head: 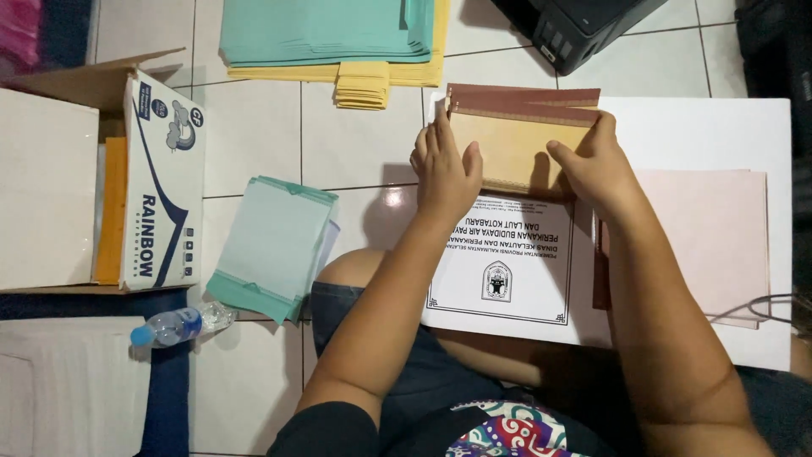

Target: The person sits on the floor and repeatedly folds small rectangular paper sheets in half by hand. They handle the sheets one at a time, aligning edges and pressing the crease before stacking them. The person occasionally lifts and adjusts the stack of folded papers.

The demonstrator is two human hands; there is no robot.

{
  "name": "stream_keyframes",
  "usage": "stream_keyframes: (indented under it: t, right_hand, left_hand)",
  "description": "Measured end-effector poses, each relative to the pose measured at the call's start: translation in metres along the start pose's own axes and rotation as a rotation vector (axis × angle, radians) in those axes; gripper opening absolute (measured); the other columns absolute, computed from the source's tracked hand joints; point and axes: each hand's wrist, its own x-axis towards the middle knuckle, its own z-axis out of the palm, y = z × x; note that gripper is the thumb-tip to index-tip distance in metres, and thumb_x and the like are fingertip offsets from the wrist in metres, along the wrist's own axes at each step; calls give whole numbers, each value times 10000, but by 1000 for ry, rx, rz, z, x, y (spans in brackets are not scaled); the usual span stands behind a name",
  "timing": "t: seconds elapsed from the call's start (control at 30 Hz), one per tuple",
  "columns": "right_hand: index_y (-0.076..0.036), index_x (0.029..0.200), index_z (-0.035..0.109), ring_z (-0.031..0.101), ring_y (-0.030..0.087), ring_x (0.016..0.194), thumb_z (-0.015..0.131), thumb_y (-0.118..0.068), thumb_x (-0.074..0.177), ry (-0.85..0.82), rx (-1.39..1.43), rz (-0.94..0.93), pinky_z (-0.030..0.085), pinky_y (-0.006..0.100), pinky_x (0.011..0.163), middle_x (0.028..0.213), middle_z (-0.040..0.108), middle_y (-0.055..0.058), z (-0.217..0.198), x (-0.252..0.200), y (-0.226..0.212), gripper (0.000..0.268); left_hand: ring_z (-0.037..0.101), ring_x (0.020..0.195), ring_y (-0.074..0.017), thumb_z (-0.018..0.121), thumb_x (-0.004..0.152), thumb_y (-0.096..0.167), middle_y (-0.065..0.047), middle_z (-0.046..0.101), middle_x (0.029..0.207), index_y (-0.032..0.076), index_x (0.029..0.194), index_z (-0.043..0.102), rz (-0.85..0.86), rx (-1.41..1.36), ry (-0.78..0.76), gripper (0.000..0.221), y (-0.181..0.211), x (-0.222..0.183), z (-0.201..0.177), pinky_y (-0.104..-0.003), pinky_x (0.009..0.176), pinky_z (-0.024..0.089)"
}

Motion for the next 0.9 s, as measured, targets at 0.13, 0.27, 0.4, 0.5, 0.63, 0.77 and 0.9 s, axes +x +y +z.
stream_keyframes:
  t: [0.13,0.27,0.4,0.5,0.63,0.77,0.9]
  right_hand:
    - [107,1554,234,464,597,1312,674,-373,1011,3,13,81,404,720,988,1428,457,448,-5,20,0,848]
    - [97,1518,388,528,543,1278,713,-279,928,16,66,55,441,650,980,1340,560,390,14,20,-6,772]
    - [70,1523,373,579,511,1242,735,-185,913,16,66,-7,495,606,954,1318,601,348,29,16,-8,755]
    - [41,1546,296,548,552,1259,725,-122,943,29,76,-16,487,652,972,1374,528,402,32,14,-13,757]
    - [77,1529,257,494,566,1323,705,-42,978,102,328,-75,419,662,1054,1417,489,402,31,1,2,721]
    - [14,1524,270,544,375,1270,758,-73,957,-10,676,-241,485,509,1034,1382,486,245,21,-10,28,754]
    - [33,1369,421,593,390,1175,807,50,825,-57,524,-244,508,509,971,1221,578,228,11,-32,17,667]
  left_hand:
    - [322,1428,-459,522,993,224,-266,420,1495,-10,1570,218,-67,-105,-8,693,-1,3,-2,-636,1152,273]
    - [367,1417,-448,725,875,336,-233,372,1503,33,1565,252,-329,-297,9,890,-53,15,14,-619,1124,356]
    - [464,1405,-413,784,842,470,-203,487,1462,95,1494,400,-504,-374,-145,844,-70,16,-8,-566,1097,437]
    - [533,1346,-407,795,851,364,-211,576,1375,115,1363,458,-447,-288,-90,662,-44,2,-34,-546,1079,467]
    - [520,1343,-433,715,930,112,-252,593,1342,66,1337,438,-172,-507,-28,495,6,-18,-71,-564,1136,406]
    - [539,1299,-216,707,969,86,-123,633,1256,111,1303,462,42,-796,-42,415,5,-21,-63,-469,1176,374]
    - [536,1258,-161,687,991,98,-91,628,1230,101,1315,455,98,-876,-11,399,4,-21,-57,-451,1168,386]
